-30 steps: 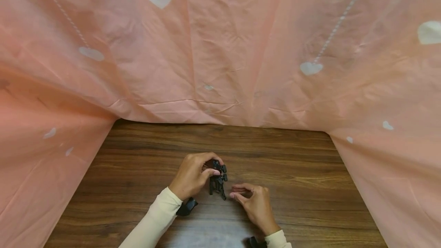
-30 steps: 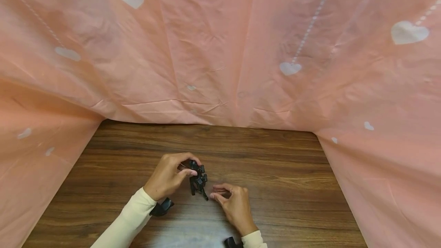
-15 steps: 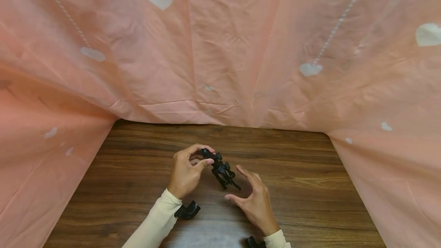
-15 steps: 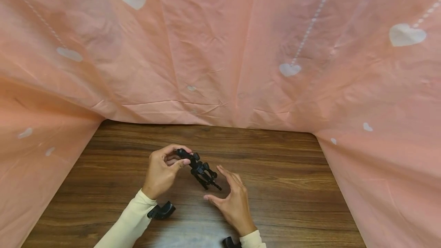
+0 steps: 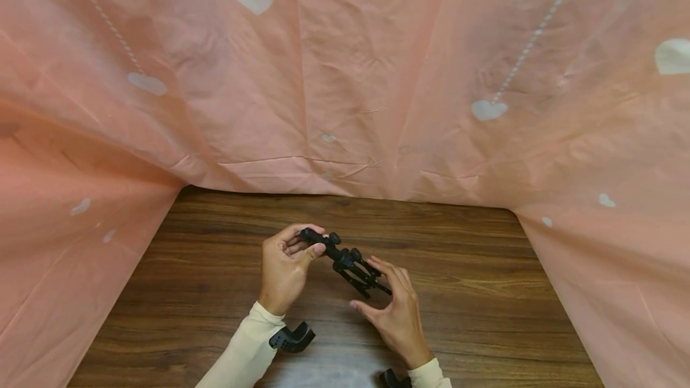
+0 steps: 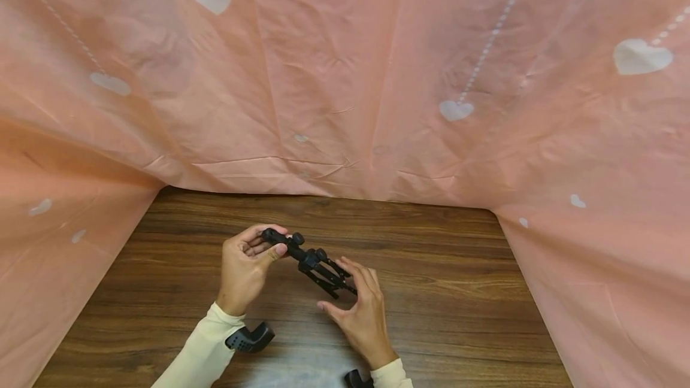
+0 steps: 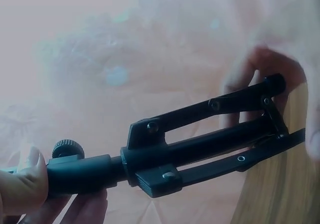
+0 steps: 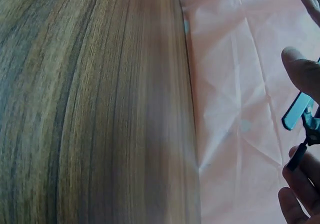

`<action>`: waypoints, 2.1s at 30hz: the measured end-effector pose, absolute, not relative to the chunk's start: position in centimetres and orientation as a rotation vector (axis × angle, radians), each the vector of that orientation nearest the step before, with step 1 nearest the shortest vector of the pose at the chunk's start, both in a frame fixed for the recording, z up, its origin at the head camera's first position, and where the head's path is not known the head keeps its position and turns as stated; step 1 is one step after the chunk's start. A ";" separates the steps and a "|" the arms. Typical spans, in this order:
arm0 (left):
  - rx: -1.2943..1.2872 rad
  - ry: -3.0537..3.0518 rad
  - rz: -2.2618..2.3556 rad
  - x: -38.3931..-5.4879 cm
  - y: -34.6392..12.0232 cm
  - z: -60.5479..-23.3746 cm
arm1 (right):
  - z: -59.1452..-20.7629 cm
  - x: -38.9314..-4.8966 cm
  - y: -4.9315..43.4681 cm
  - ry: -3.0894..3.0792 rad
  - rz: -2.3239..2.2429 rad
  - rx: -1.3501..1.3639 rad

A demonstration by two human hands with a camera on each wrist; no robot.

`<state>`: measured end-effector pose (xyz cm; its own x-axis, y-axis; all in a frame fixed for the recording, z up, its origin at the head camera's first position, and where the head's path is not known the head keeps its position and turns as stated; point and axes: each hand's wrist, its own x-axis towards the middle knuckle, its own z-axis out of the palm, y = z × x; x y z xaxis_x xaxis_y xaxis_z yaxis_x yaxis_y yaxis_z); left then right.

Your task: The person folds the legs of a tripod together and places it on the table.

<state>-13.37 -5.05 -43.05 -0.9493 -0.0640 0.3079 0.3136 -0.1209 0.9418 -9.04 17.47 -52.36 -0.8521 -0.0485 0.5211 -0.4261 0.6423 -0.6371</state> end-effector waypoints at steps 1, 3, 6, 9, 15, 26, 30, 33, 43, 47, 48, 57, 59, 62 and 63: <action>-0.266 -1.887 -2.170 -13.4 -5.1 -43.0 | -52.4 -9.1 17.5 -2.397 1.100 0.373; -0.251 -1.875 -2.189 -13.3 -5.2 -43.0 | -52.4 -9.1 17.4 -2.392 1.101 0.370; -0.242 -1.862 -2.216 -13.1 -5.3 -43.0 | -52.5 -9.1 17.4 -2.386 1.086 0.367; -0.243 -1.853 -2.225 -13.0 -5.4 -43.1 | -52.5 -9.2 17.5 -2.370 1.066 0.372; -0.218 -1.848 -2.242 -12.8 -6.0 -43.5 | -52.4 -9.2 17.6 -2.354 1.076 0.381; -0.264 -1.949 -2.194 -12.9 -7.8 -44.2 | -50.7 -9.6 18.9 -2.405 1.053 0.460; -0.317 -1.976 -2.170 -13.1 -8.5 -44.5 | -49.6 -9.9 19.7 -2.408 1.100 0.523; -0.366 -1.999 -2.168 -13.2 -9.1 -44.7 | -48.8 -10.1 20.3 -2.408 1.132 0.571; -0.421 -2.167 -1.993 -13.4 -10.6 -45.7 | -46.6 -10.2 21.3 -2.460 1.102 0.637; -0.433 -2.277 -1.799 -13.4 -11.1 -46.3 | -46.4 -10.2 21.5 -2.463 1.097 0.655; -0.437 -2.303 -1.740 -13.4 -11.2 -46.4 | -46.4 -10.2 21.5 -2.461 1.095 0.661; -0.553 -2.421 -1.356 -13.1 -12.0 -47.5 | -47.0 -10.2 21.5 -2.491 1.054 0.688; -0.570 -2.448 -1.222 -13.1 -12.1 -48.0 | -47.5 -10.2 21.5 -2.510 1.032 0.678; -0.606 -2.467 -1.014 -13.0 -12.2 -48.7 | -48.3 -10.2 21.3 -2.537 1.005 0.663; -0.618 -2.467 -0.952 -12.9 -12.2 -48.9 | -48.7 -10.1 21.3 -2.548 1.000 0.655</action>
